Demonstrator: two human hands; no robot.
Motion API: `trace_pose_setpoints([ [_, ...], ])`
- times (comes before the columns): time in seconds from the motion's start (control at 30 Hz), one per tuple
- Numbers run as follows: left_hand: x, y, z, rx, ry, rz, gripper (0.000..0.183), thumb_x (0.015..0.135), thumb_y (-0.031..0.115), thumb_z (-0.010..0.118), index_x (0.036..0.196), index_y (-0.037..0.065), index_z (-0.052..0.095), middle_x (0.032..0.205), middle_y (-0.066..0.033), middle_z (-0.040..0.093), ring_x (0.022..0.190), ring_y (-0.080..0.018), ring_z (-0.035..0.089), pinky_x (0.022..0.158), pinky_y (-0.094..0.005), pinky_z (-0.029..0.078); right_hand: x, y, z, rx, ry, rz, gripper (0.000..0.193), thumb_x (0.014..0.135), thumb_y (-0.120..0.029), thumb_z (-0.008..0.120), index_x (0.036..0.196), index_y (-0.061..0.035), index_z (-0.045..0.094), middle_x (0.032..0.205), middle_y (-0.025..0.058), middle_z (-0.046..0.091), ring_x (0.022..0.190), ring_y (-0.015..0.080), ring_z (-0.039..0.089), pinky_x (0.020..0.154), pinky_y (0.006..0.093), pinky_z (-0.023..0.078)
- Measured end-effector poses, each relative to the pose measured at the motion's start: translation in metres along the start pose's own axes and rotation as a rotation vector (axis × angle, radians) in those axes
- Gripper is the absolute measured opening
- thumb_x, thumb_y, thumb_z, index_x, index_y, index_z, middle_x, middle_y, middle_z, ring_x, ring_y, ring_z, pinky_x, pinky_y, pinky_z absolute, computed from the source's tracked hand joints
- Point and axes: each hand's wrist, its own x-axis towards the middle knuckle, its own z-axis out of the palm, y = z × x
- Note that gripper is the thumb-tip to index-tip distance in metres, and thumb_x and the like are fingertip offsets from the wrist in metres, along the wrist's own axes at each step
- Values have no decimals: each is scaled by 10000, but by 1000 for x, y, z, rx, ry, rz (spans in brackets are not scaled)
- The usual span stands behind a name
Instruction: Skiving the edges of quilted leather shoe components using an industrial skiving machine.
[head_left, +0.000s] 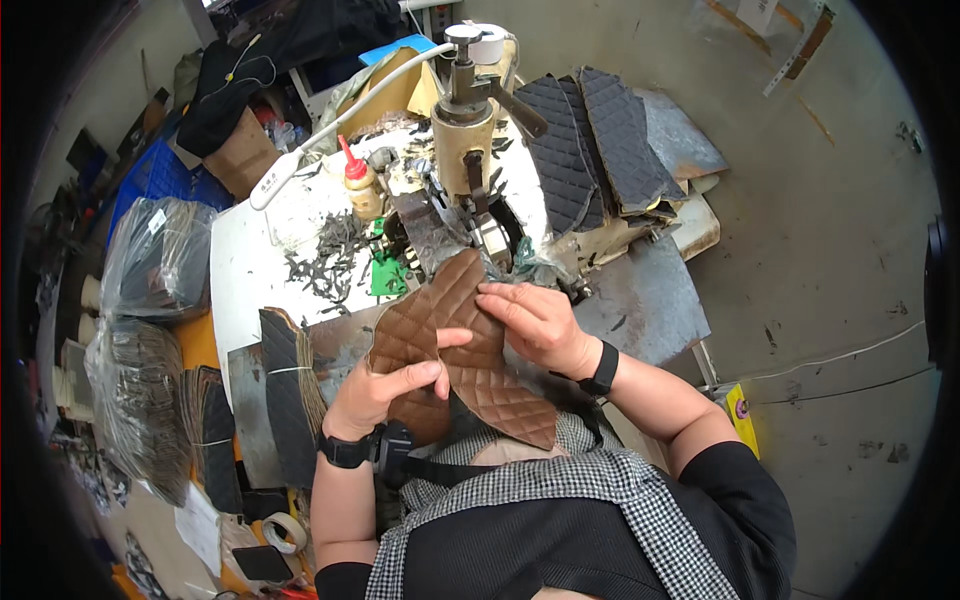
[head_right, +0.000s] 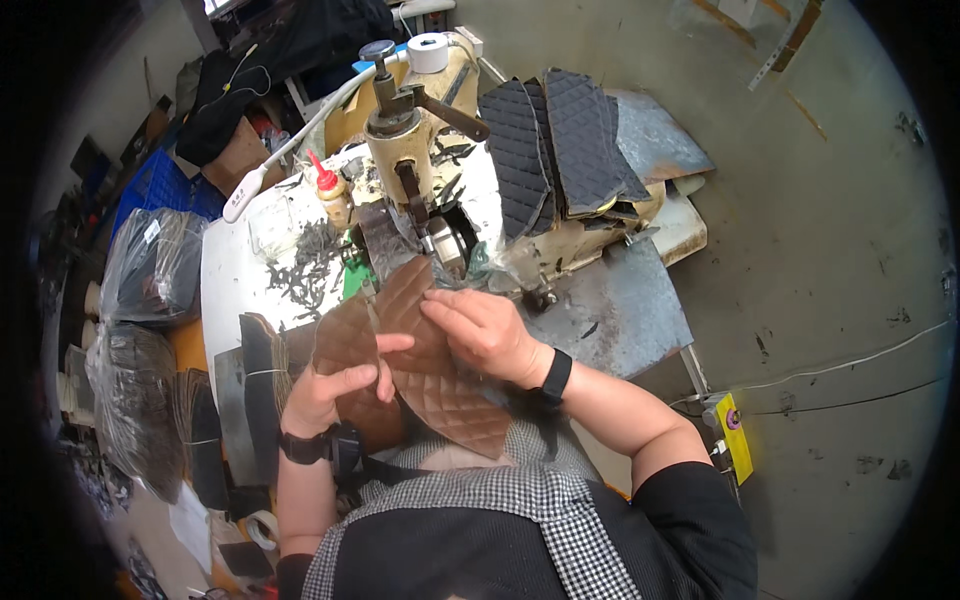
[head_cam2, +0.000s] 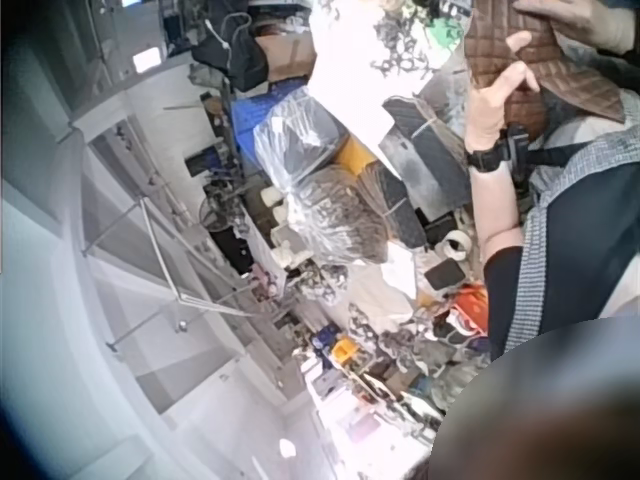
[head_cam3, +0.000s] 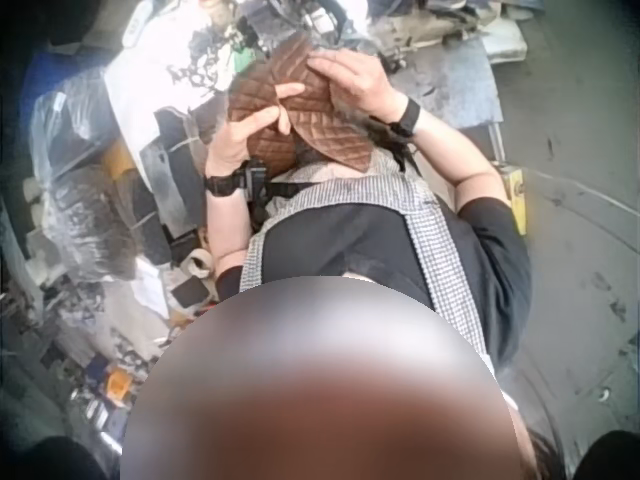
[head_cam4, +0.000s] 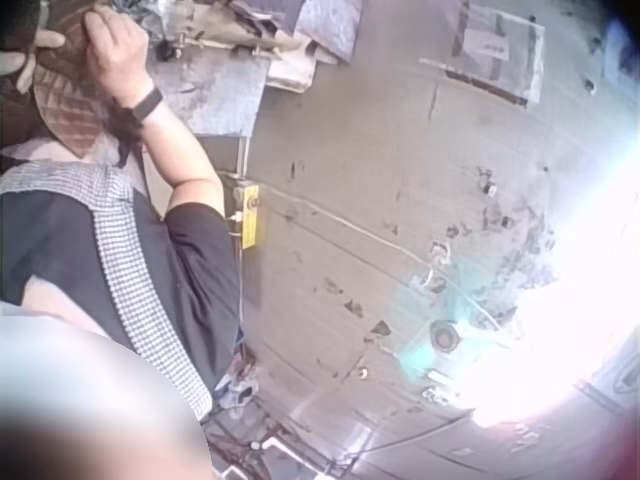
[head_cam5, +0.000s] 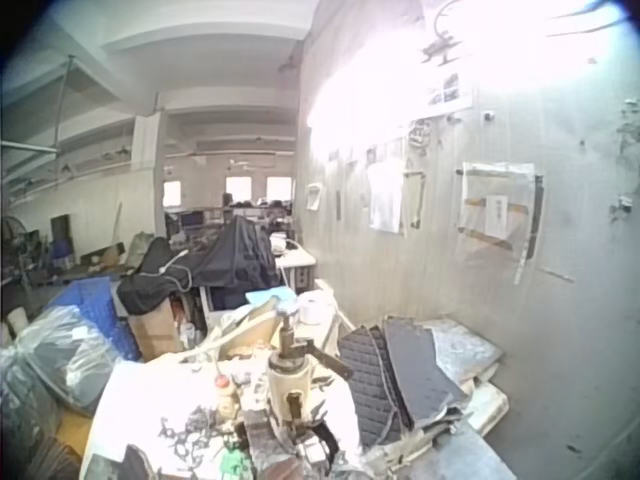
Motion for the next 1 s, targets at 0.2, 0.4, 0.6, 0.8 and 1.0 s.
trace_pose_setpoints([
  [0.2,14,10,0,42,-14,7,373,911,179,555,1214,-32,604,855,-55,628,771,-131,574,768,-275,452,-4,1,-7,-65,41,38,421,618,109,585,1027,22,635,988,161,665,805,286,677,666,332,558],
  [0.4,9,11,-1,-47,30,25,381,900,167,572,1201,-65,598,962,-80,653,770,-142,579,772,-288,456,-4,0,-2,-3,33,20,439,623,97,598,1054,15,628,1028,156,655,849,291,672,683,334,557],
  [0.6,4,7,0,-68,51,37,383,904,154,567,1216,-67,588,971,-79,654,775,-141,580,788,-285,456,-2,2,2,61,39,70,422,648,79,593,1062,6,630,1027,147,652,861,295,666,709,342,556],
  [0.8,28,0,8,-32,-22,24,340,904,113,567,1213,-25,598,1069,-61,652,800,-139,599,796,-289,479,-10,12,-14,-102,117,104,321,686,27,653,1006,-1,641,969,130,657,774,273,664,643,335,549],
  [1.0,21,8,-17,-178,3,-2,313,899,107,555,1173,-38,599,1130,-160,638,787,-176,607,770,-334,508,-3,1,-9,-71,49,4,372,664,35,664,1033,6,636,937,121,651,730,251,650,602,318,532],
])
